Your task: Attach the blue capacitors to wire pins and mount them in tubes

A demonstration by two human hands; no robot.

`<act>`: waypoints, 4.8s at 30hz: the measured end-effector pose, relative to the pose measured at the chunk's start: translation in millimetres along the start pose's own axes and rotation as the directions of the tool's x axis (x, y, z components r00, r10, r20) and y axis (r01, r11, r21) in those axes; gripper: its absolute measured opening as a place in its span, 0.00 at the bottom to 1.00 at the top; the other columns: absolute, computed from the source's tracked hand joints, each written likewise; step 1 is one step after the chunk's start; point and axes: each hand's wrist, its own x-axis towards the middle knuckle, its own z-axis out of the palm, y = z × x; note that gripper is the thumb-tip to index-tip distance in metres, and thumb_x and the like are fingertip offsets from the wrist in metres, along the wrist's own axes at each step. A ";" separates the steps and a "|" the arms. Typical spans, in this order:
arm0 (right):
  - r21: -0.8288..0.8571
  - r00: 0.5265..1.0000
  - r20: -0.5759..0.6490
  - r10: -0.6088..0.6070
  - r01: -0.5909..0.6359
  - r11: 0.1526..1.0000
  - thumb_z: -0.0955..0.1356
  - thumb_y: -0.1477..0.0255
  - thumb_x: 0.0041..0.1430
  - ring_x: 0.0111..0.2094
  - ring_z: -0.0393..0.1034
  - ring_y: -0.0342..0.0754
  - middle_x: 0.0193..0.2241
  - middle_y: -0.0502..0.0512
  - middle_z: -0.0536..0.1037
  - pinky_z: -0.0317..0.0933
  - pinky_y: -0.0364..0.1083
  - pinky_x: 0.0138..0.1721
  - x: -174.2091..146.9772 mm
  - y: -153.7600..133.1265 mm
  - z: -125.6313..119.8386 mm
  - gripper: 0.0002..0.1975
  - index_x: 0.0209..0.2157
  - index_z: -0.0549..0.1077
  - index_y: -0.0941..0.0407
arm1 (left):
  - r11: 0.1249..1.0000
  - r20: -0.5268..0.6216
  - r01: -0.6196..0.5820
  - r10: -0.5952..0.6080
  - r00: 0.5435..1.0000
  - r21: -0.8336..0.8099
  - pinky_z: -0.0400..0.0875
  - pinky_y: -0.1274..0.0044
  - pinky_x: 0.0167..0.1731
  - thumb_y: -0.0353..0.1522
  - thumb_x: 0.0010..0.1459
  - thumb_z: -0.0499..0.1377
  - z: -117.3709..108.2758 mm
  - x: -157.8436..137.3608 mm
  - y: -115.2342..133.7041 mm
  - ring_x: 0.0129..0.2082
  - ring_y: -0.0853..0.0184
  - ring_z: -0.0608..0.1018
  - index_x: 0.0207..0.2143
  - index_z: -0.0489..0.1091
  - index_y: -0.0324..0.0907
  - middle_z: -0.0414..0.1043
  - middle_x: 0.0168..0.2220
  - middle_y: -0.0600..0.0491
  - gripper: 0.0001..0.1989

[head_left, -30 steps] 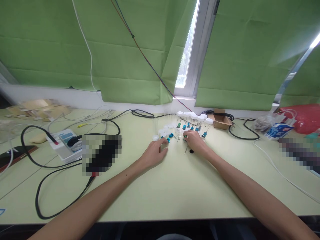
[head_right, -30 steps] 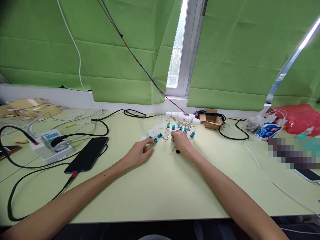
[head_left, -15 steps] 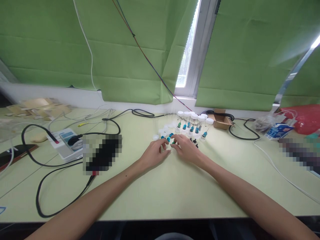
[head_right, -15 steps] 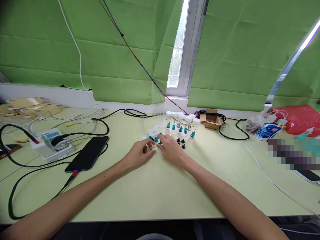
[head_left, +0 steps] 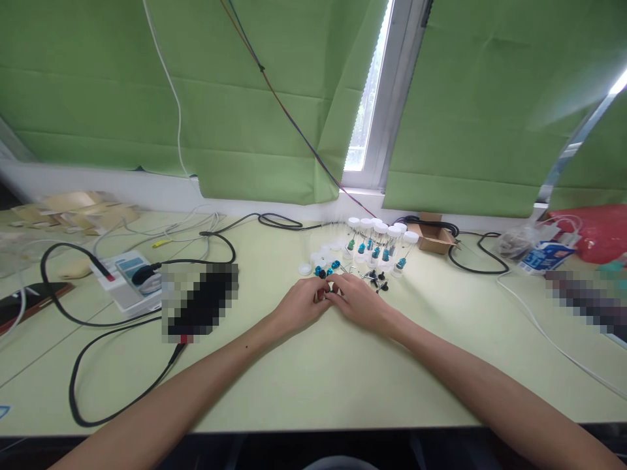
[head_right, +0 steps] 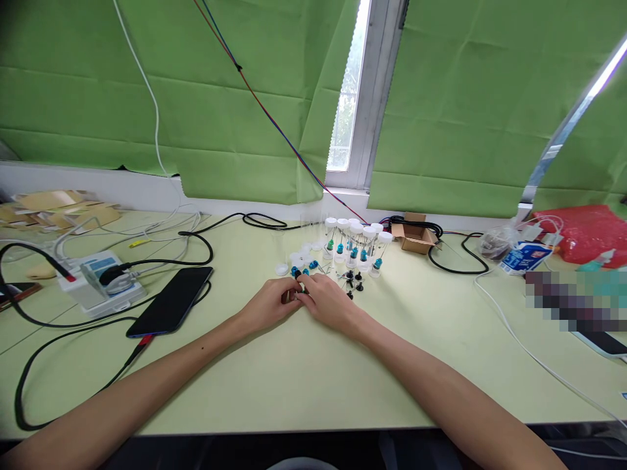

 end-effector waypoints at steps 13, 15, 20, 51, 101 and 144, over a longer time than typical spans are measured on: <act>-0.231 0.981 -0.192 -0.008 -0.037 0.972 0.59 0.74 0.67 0.37 0.68 0.51 0.34 0.59 0.75 0.59 0.48 0.41 7.6 45.0 -11.8 0.10 0.41 0.70 0.58 | 1.000 0.041 0.023 -0.022 0.999 -0.017 0.59 0.77 0.25 0.36 0.56 0.56 -2.1 0.2 -4.2 0.24 0.69 0.67 0.29 0.73 0.41 0.69 0.24 0.55 0.10; -0.256 0.978 -0.206 0.046 -0.099 0.962 0.60 0.76 0.66 0.36 0.68 0.51 0.34 0.60 0.75 0.60 0.47 0.41 8.4 57.5 -13.9 0.09 0.41 0.70 0.59 | 1.000 0.049 0.019 -0.017 0.999 -0.025 0.59 0.77 0.25 0.37 0.56 0.56 -3.0 -0.1 -3.9 0.24 0.69 0.67 0.30 0.73 0.41 0.69 0.25 0.55 0.10; -0.274 0.978 -0.186 0.093 -0.142 0.951 0.61 0.77 0.64 0.39 0.69 0.51 0.38 0.62 0.75 0.61 0.47 0.42 6.8 73.1 -15.2 0.10 0.42 0.71 0.60 | 0.999 0.054 -0.008 0.010 0.999 -0.033 0.60 0.77 0.27 0.36 0.57 0.56 -3.4 -0.1 -4.0 0.25 0.70 0.67 0.30 0.75 0.41 0.69 0.26 0.55 0.10; -0.217 0.989 -0.033 0.145 -0.149 0.965 0.61 0.83 0.60 0.46 0.66 0.52 0.42 0.63 0.74 0.59 0.47 0.46 10.0 70.8 -7.3 0.15 0.46 0.72 0.61 | 1.000 0.040 -0.004 0.005 0.999 -0.029 0.60 0.77 0.27 0.37 0.56 0.56 -1.8 0.2 -4.6 0.25 0.69 0.68 0.31 0.75 0.41 0.70 0.26 0.54 0.11; -0.519 0.978 0.095 0.188 -0.112 0.847 0.59 0.81 0.63 0.44 0.62 0.54 0.40 0.65 0.71 0.51 0.48 0.45 9.8 63.6 -12.0 0.08 0.37 0.69 0.60 | 0.997 0.042 0.044 -0.041 0.998 -0.071 0.60 0.77 0.26 0.46 0.53 0.59 -3.9 -0.2 -0.7 0.26 0.69 0.69 0.36 0.75 0.42 0.70 0.27 0.55 0.18; -0.365 0.994 0.112 0.010 0.032 0.930 0.58 0.84 0.61 0.31 0.62 0.46 0.29 0.53 0.71 0.51 0.44 0.41 6.1 44.3 -15.6 0.11 0.30 0.65 0.57 | 0.998 -0.083 0.045 -0.049 0.995 -0.048 0.59 0.77 0.27 0.47 0.61 0.49 -6.2 1.2 -8.1 0.24 0.69 0.67 0.36 0.75 0.42 0.69 0.24 0.55 0.21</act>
